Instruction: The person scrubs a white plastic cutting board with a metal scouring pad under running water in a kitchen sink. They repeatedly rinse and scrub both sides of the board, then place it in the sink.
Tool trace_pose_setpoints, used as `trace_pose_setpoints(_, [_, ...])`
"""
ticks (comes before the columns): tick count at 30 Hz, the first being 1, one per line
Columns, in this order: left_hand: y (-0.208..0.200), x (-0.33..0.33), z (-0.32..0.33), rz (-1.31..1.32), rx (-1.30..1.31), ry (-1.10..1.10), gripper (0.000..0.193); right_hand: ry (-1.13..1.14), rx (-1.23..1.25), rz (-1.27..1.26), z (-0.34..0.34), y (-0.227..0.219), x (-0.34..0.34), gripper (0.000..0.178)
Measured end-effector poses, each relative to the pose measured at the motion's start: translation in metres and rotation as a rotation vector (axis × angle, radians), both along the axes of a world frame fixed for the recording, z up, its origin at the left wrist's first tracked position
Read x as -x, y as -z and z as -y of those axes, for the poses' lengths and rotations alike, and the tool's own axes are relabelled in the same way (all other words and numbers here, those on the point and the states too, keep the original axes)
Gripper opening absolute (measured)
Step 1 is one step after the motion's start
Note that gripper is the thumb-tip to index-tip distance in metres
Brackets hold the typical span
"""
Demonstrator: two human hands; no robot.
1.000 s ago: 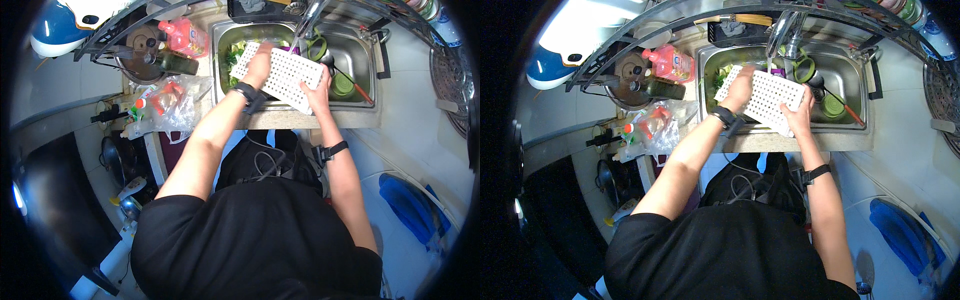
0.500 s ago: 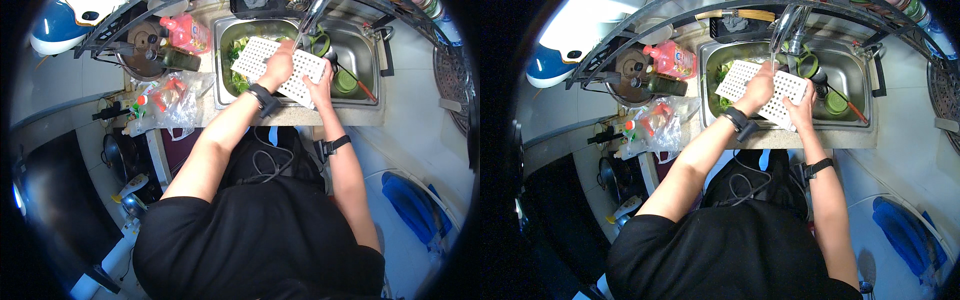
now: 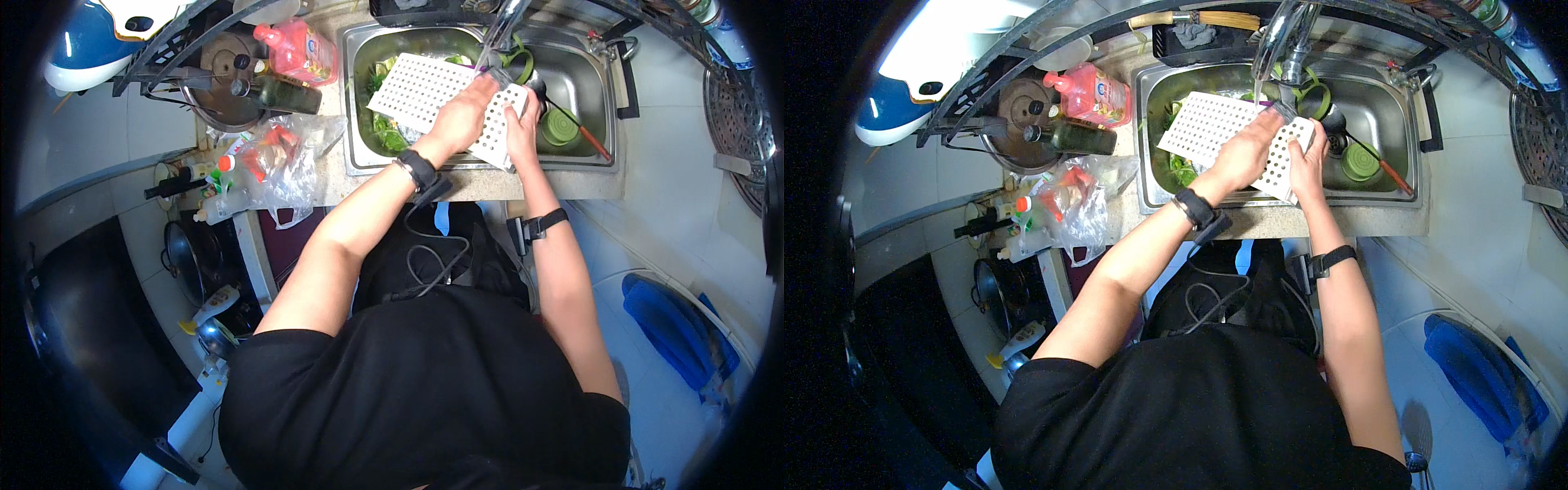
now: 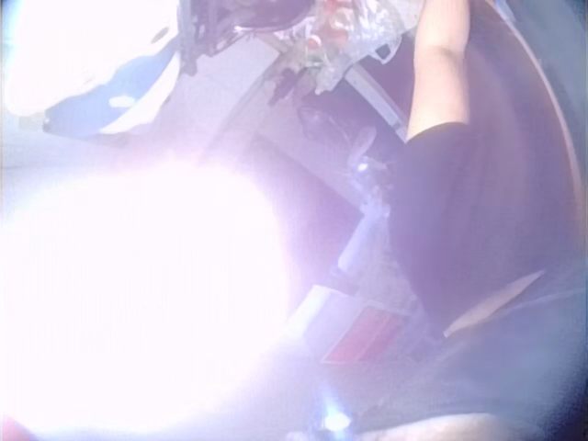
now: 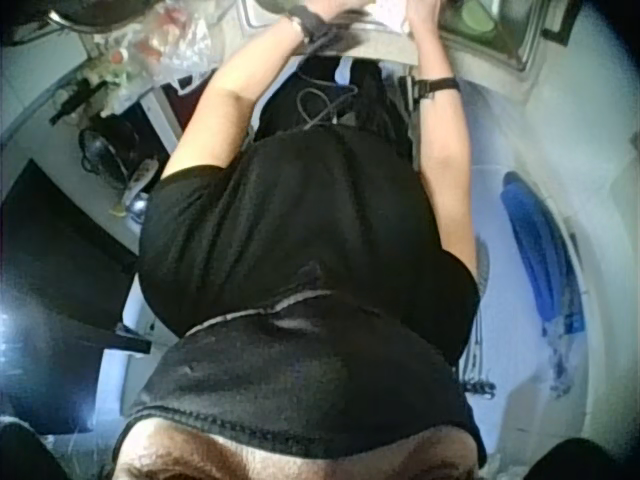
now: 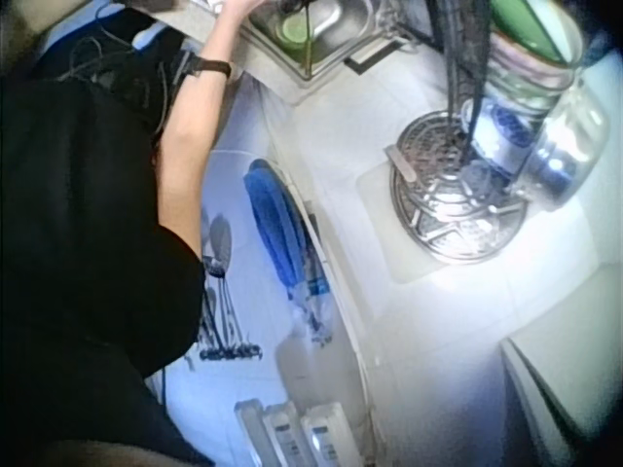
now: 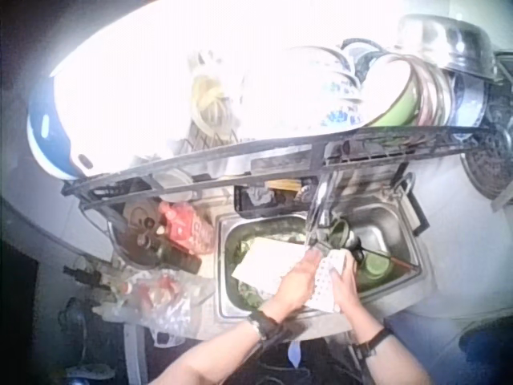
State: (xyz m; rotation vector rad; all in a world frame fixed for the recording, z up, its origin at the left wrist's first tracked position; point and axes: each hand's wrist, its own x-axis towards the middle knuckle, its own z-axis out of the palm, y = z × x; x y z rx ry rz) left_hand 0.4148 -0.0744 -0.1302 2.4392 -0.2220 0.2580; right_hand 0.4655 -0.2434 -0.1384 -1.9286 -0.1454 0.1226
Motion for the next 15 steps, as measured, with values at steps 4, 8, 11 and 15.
trace_pose_setpoints(4, [-0.033, 0.018, -0.043, -0.153, 0.008, 0.174, 0.056, -0.036, -0.024, -0.009, -0.002, 0.003, -0.003, 0.060])
trace_pose_setpoints(8, [-0.042, 0.008, -0.058, -0.148, -0.050, -0.167, 0.051, -0.001, -0.006, -0.071, -0.012, 0.010, -0.003, 0.057])
trace_pose_setpoints(11, [-0.040, 0.008, -0.018, -0.074, 0.062, 0.049, 0.047, 0.023, -0.057, -0.039, -0.016, 0.018, -0.008, 0.050])
trace_pose_setpoints(15, [-0.031, 0.037, -0.025, -0.122, 0.095, 0.023, 0.050, 0.009, -0.051, -0.050, -0.016, 0.020, -0.014, 0.045])
